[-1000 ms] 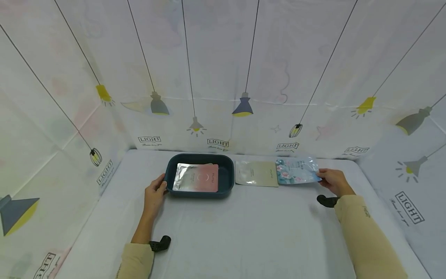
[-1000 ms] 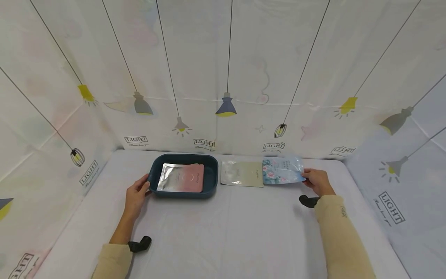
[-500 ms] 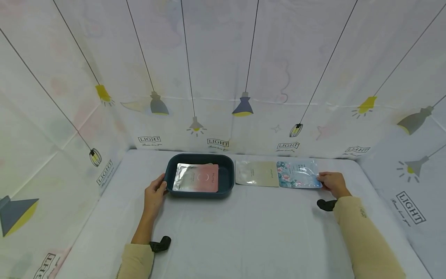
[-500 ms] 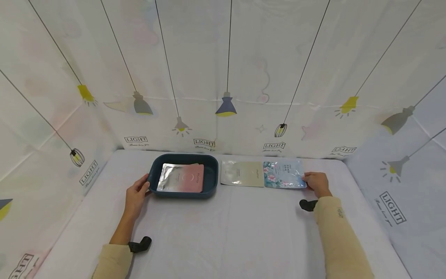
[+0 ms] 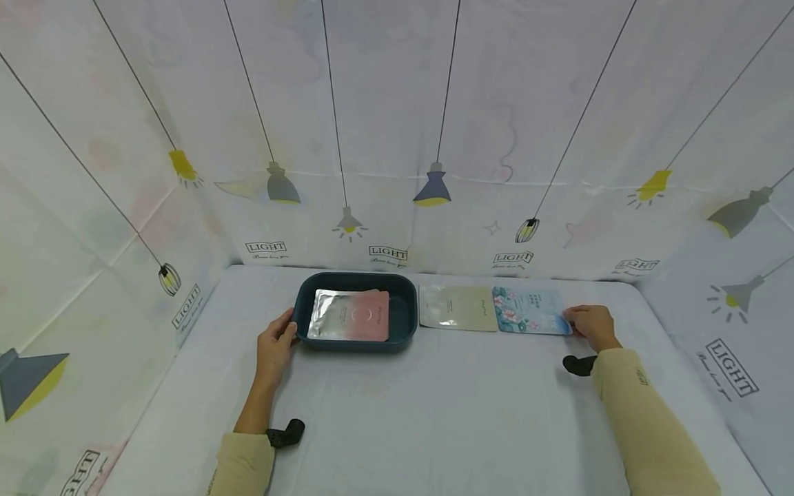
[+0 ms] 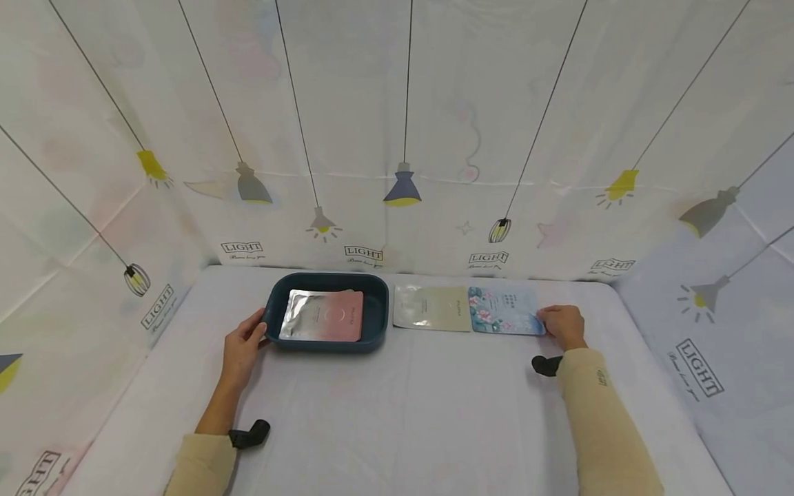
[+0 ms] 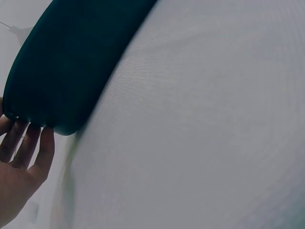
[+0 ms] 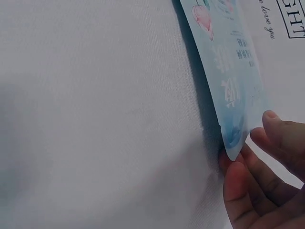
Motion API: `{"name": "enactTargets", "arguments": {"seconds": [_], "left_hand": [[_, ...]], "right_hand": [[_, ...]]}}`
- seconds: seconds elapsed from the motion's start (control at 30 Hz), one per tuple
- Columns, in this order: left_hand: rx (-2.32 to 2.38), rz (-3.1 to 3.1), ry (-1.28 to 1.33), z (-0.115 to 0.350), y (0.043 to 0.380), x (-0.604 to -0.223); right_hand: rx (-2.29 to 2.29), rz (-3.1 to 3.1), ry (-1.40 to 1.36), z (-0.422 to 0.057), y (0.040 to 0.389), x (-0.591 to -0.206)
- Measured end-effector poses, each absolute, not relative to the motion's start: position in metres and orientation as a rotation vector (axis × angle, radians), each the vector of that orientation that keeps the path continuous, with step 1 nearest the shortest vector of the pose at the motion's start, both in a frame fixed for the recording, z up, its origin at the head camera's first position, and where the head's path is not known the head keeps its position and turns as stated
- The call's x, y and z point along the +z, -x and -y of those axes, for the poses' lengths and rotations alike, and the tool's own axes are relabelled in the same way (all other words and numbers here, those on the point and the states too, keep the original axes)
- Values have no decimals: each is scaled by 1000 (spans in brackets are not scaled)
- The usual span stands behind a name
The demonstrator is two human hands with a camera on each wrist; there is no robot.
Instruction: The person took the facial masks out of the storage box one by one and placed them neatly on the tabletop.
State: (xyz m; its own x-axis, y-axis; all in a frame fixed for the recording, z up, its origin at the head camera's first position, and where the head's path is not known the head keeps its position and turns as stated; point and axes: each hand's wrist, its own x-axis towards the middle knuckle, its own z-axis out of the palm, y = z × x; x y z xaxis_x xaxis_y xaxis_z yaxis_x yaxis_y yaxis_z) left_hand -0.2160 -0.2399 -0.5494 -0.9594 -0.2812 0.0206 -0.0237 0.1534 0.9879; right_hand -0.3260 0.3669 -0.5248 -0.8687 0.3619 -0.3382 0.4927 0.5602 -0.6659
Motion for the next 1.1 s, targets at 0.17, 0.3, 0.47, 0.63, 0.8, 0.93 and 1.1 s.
{"name": "enactTargets", "arguments": {"seconds": [0.17,0.3,0.47,0.63,0.8,0.93,1.1], "left_hand": [[-1902,2224,-296,240,216,-549],[-1894,2235,-306,240,215,-548],[-1903,2221,-282,240,215,-549],[-1893,2203,-258,239,216,-549],[-1884,2204,-273,239,217,-549],[-1909,2194,-274,240,216,-549],[-1972,2179,-293,239,214,-544]], "right_hand": [[-1204,-2621,-730,-370,325,-524],[-1199,-2614,-698,-373,324,-521],[-1209,-2580,-701,-373,324,-517],[-1227,-2567,-609,-368,324,-511],[-1272,-2556,-504,-353,323,-506],[-1345,-2524,-497,-340,323,-503],[-1494,-2473,-493,-328,327,-499]]}}
